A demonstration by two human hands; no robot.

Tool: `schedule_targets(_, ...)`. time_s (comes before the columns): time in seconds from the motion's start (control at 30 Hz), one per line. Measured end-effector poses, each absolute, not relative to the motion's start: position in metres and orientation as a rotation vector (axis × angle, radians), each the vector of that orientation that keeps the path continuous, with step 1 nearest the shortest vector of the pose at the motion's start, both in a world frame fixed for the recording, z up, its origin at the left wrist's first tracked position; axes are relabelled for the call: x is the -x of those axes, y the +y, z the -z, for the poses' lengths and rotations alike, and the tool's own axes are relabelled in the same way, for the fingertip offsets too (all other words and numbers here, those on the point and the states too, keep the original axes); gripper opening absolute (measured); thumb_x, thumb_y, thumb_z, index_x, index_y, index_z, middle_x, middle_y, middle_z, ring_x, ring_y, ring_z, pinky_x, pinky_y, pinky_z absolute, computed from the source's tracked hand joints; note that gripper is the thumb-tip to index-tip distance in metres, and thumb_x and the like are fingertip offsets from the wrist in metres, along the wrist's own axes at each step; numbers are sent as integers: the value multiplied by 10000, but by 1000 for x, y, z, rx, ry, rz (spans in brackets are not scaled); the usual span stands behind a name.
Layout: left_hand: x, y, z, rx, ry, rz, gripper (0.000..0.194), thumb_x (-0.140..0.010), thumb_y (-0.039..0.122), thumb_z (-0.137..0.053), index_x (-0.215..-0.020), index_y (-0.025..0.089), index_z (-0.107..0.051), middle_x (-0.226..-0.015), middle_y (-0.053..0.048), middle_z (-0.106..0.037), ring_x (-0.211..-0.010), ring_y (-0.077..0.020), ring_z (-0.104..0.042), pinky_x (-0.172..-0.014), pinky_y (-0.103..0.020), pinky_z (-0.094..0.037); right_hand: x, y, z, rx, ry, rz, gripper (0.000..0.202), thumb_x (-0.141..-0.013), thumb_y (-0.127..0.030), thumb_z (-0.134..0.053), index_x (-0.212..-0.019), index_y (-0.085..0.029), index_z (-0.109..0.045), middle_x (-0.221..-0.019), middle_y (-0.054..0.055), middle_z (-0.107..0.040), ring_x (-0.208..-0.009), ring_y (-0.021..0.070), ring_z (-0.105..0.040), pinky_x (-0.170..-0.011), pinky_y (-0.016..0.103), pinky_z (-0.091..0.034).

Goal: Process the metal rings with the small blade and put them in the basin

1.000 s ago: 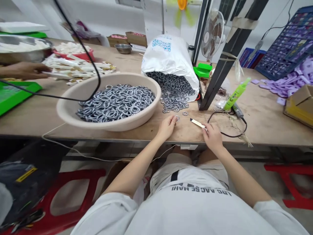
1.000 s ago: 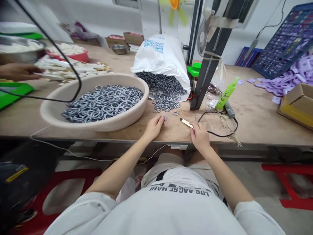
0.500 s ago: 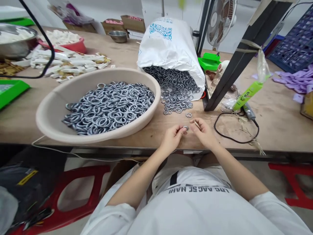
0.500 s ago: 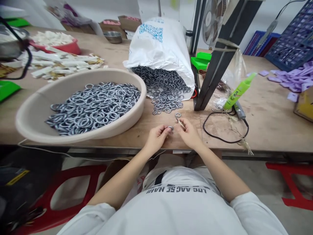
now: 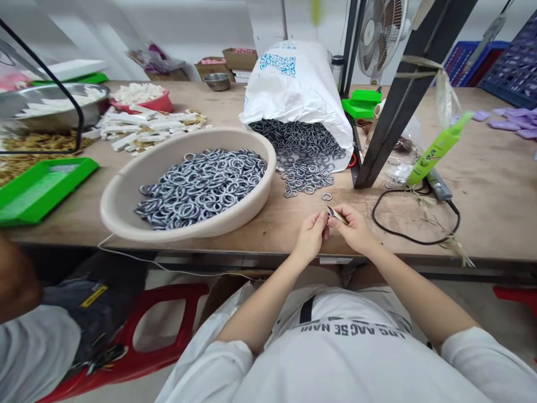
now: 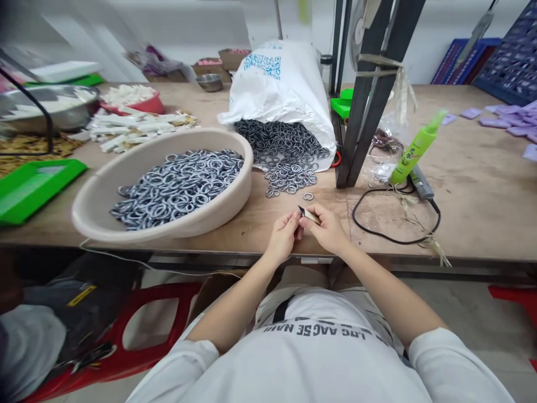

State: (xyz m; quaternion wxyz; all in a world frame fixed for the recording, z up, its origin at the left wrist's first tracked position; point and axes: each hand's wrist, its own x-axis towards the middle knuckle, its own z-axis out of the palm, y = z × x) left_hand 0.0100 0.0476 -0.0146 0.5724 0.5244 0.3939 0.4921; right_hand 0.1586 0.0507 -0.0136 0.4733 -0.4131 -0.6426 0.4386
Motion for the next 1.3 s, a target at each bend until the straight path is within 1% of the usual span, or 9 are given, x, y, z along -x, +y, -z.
schedule_targets(0.2, -13, 52, 22, -1077, 941, -1168, 462, -878, 595, -554, -650, 193, -551, -480, 36, -443, -417, -83, -362, -464, -262, -264, -163, 51, 19, 1079, -1518, -975, 335, -974, -513, -502, -949, -202, -623, -720, -20, -560, -647, 128, -487, -617, 260, -369)
schedule_targets(0.37, -12, 55, 27, -1036, 990, -1200, 483, -905, 599, -518, -633, 200, -521, -454, 38, -415, -406, -84, -339, -449, -263, -251, -164, 36, 15, 1172, -1909, -616, 293, -967, -449, -537, -818, -202, -590, -681, -19, -528, -618, 127, -474, -601, 278, -306)
schedule_targets(0.47, -13, 54, 26, -1009, 991, -1218, 486, -887, 606, -551, -626, 199, -504, -458, 41, -405, -411, -80, -331, -441, -262, -236, -161, 35, 12, 1155, -2015, -521, 281, -976, -421, -517, -802, -206, -565, -709, -5, -538, -657, 139, -500, -621, 287, -305)
schedule_targets(0.67, -13, 52, 25, -1020, 1002, -1202, 505, -863, 629, -571, -623, 199, -457, -503, 46, -363, -440, -75, -304, -434, -253, -242, -158, 36, 11, 1210, -2048, -482, 322, -979, -427, -497, -735, -218, -492, -663, -8, -505, -613, 138, -464, -600, 293, -274)
schedule_targets(0.87, -12, 57, 27, -932, 941, -1182, 489, -809, 617, -643, -655, 203, -434, -544, 63, -308, -443, -62, -243, -417, -235, -194, -152, 35, 20, 1317, -1882, -633, 389, -976, -490, -503, -699, -219, -478, -602, -33, -470, -565, 127, -433, -565, 280, -245)
schedule_targets(1.0, -5, 53, 25, -1006, 842, -1082, 498, -842, 600, -617, -608, 187, -470, -502, 50, -365, -419, -56, -270, -426, -245, -193, -165, 63, 18, 1452, -1609, -615, 458, -991, -573, -406, -738, -211, -526, -633, -23, -513, -621, 141, -480, -587, 265, -299)
schedule_targets(1.1, 2, 49, 23, -990, 807, -1068, 470, -861, 585, -608, -634, 181, -531, -484, 36, -438, -424, -67, -362, -446, -237, -270, -174, 92, 10, 1627, -1724, -458, 442, -960, -597, -459, -842, -203, -621, -681, 5, -587, -668, 172, -531, -615, 273, -324)
schedule_targets(1.2, 8, 49, 21, -892, 828, -1091, 393, -818, 559, -680, -789, 169, -645, -582, 11, -574, -496, -78, -486, -492, -217, -377, -170, 115, 4, 1703, -2030, -274, 352, -899, -524, -611, -1051, -213, -676, -895, 71, -706, -793, 226, -611, -664, 295, -373)
schedule_targets(1.3, 14, 52, 20, -814, 825, -1122, 405, -775, 471, -759, -1042, 178, -679, -752, -8, -667, -599, -72, -574, -579, -194, -469, -162, 129, 5, 1738, -2146, -159, 307, -903, -398, -631, -1154, -224, -670, -1051, 115, -717, -896, 266, -639, -713, 322, -407)
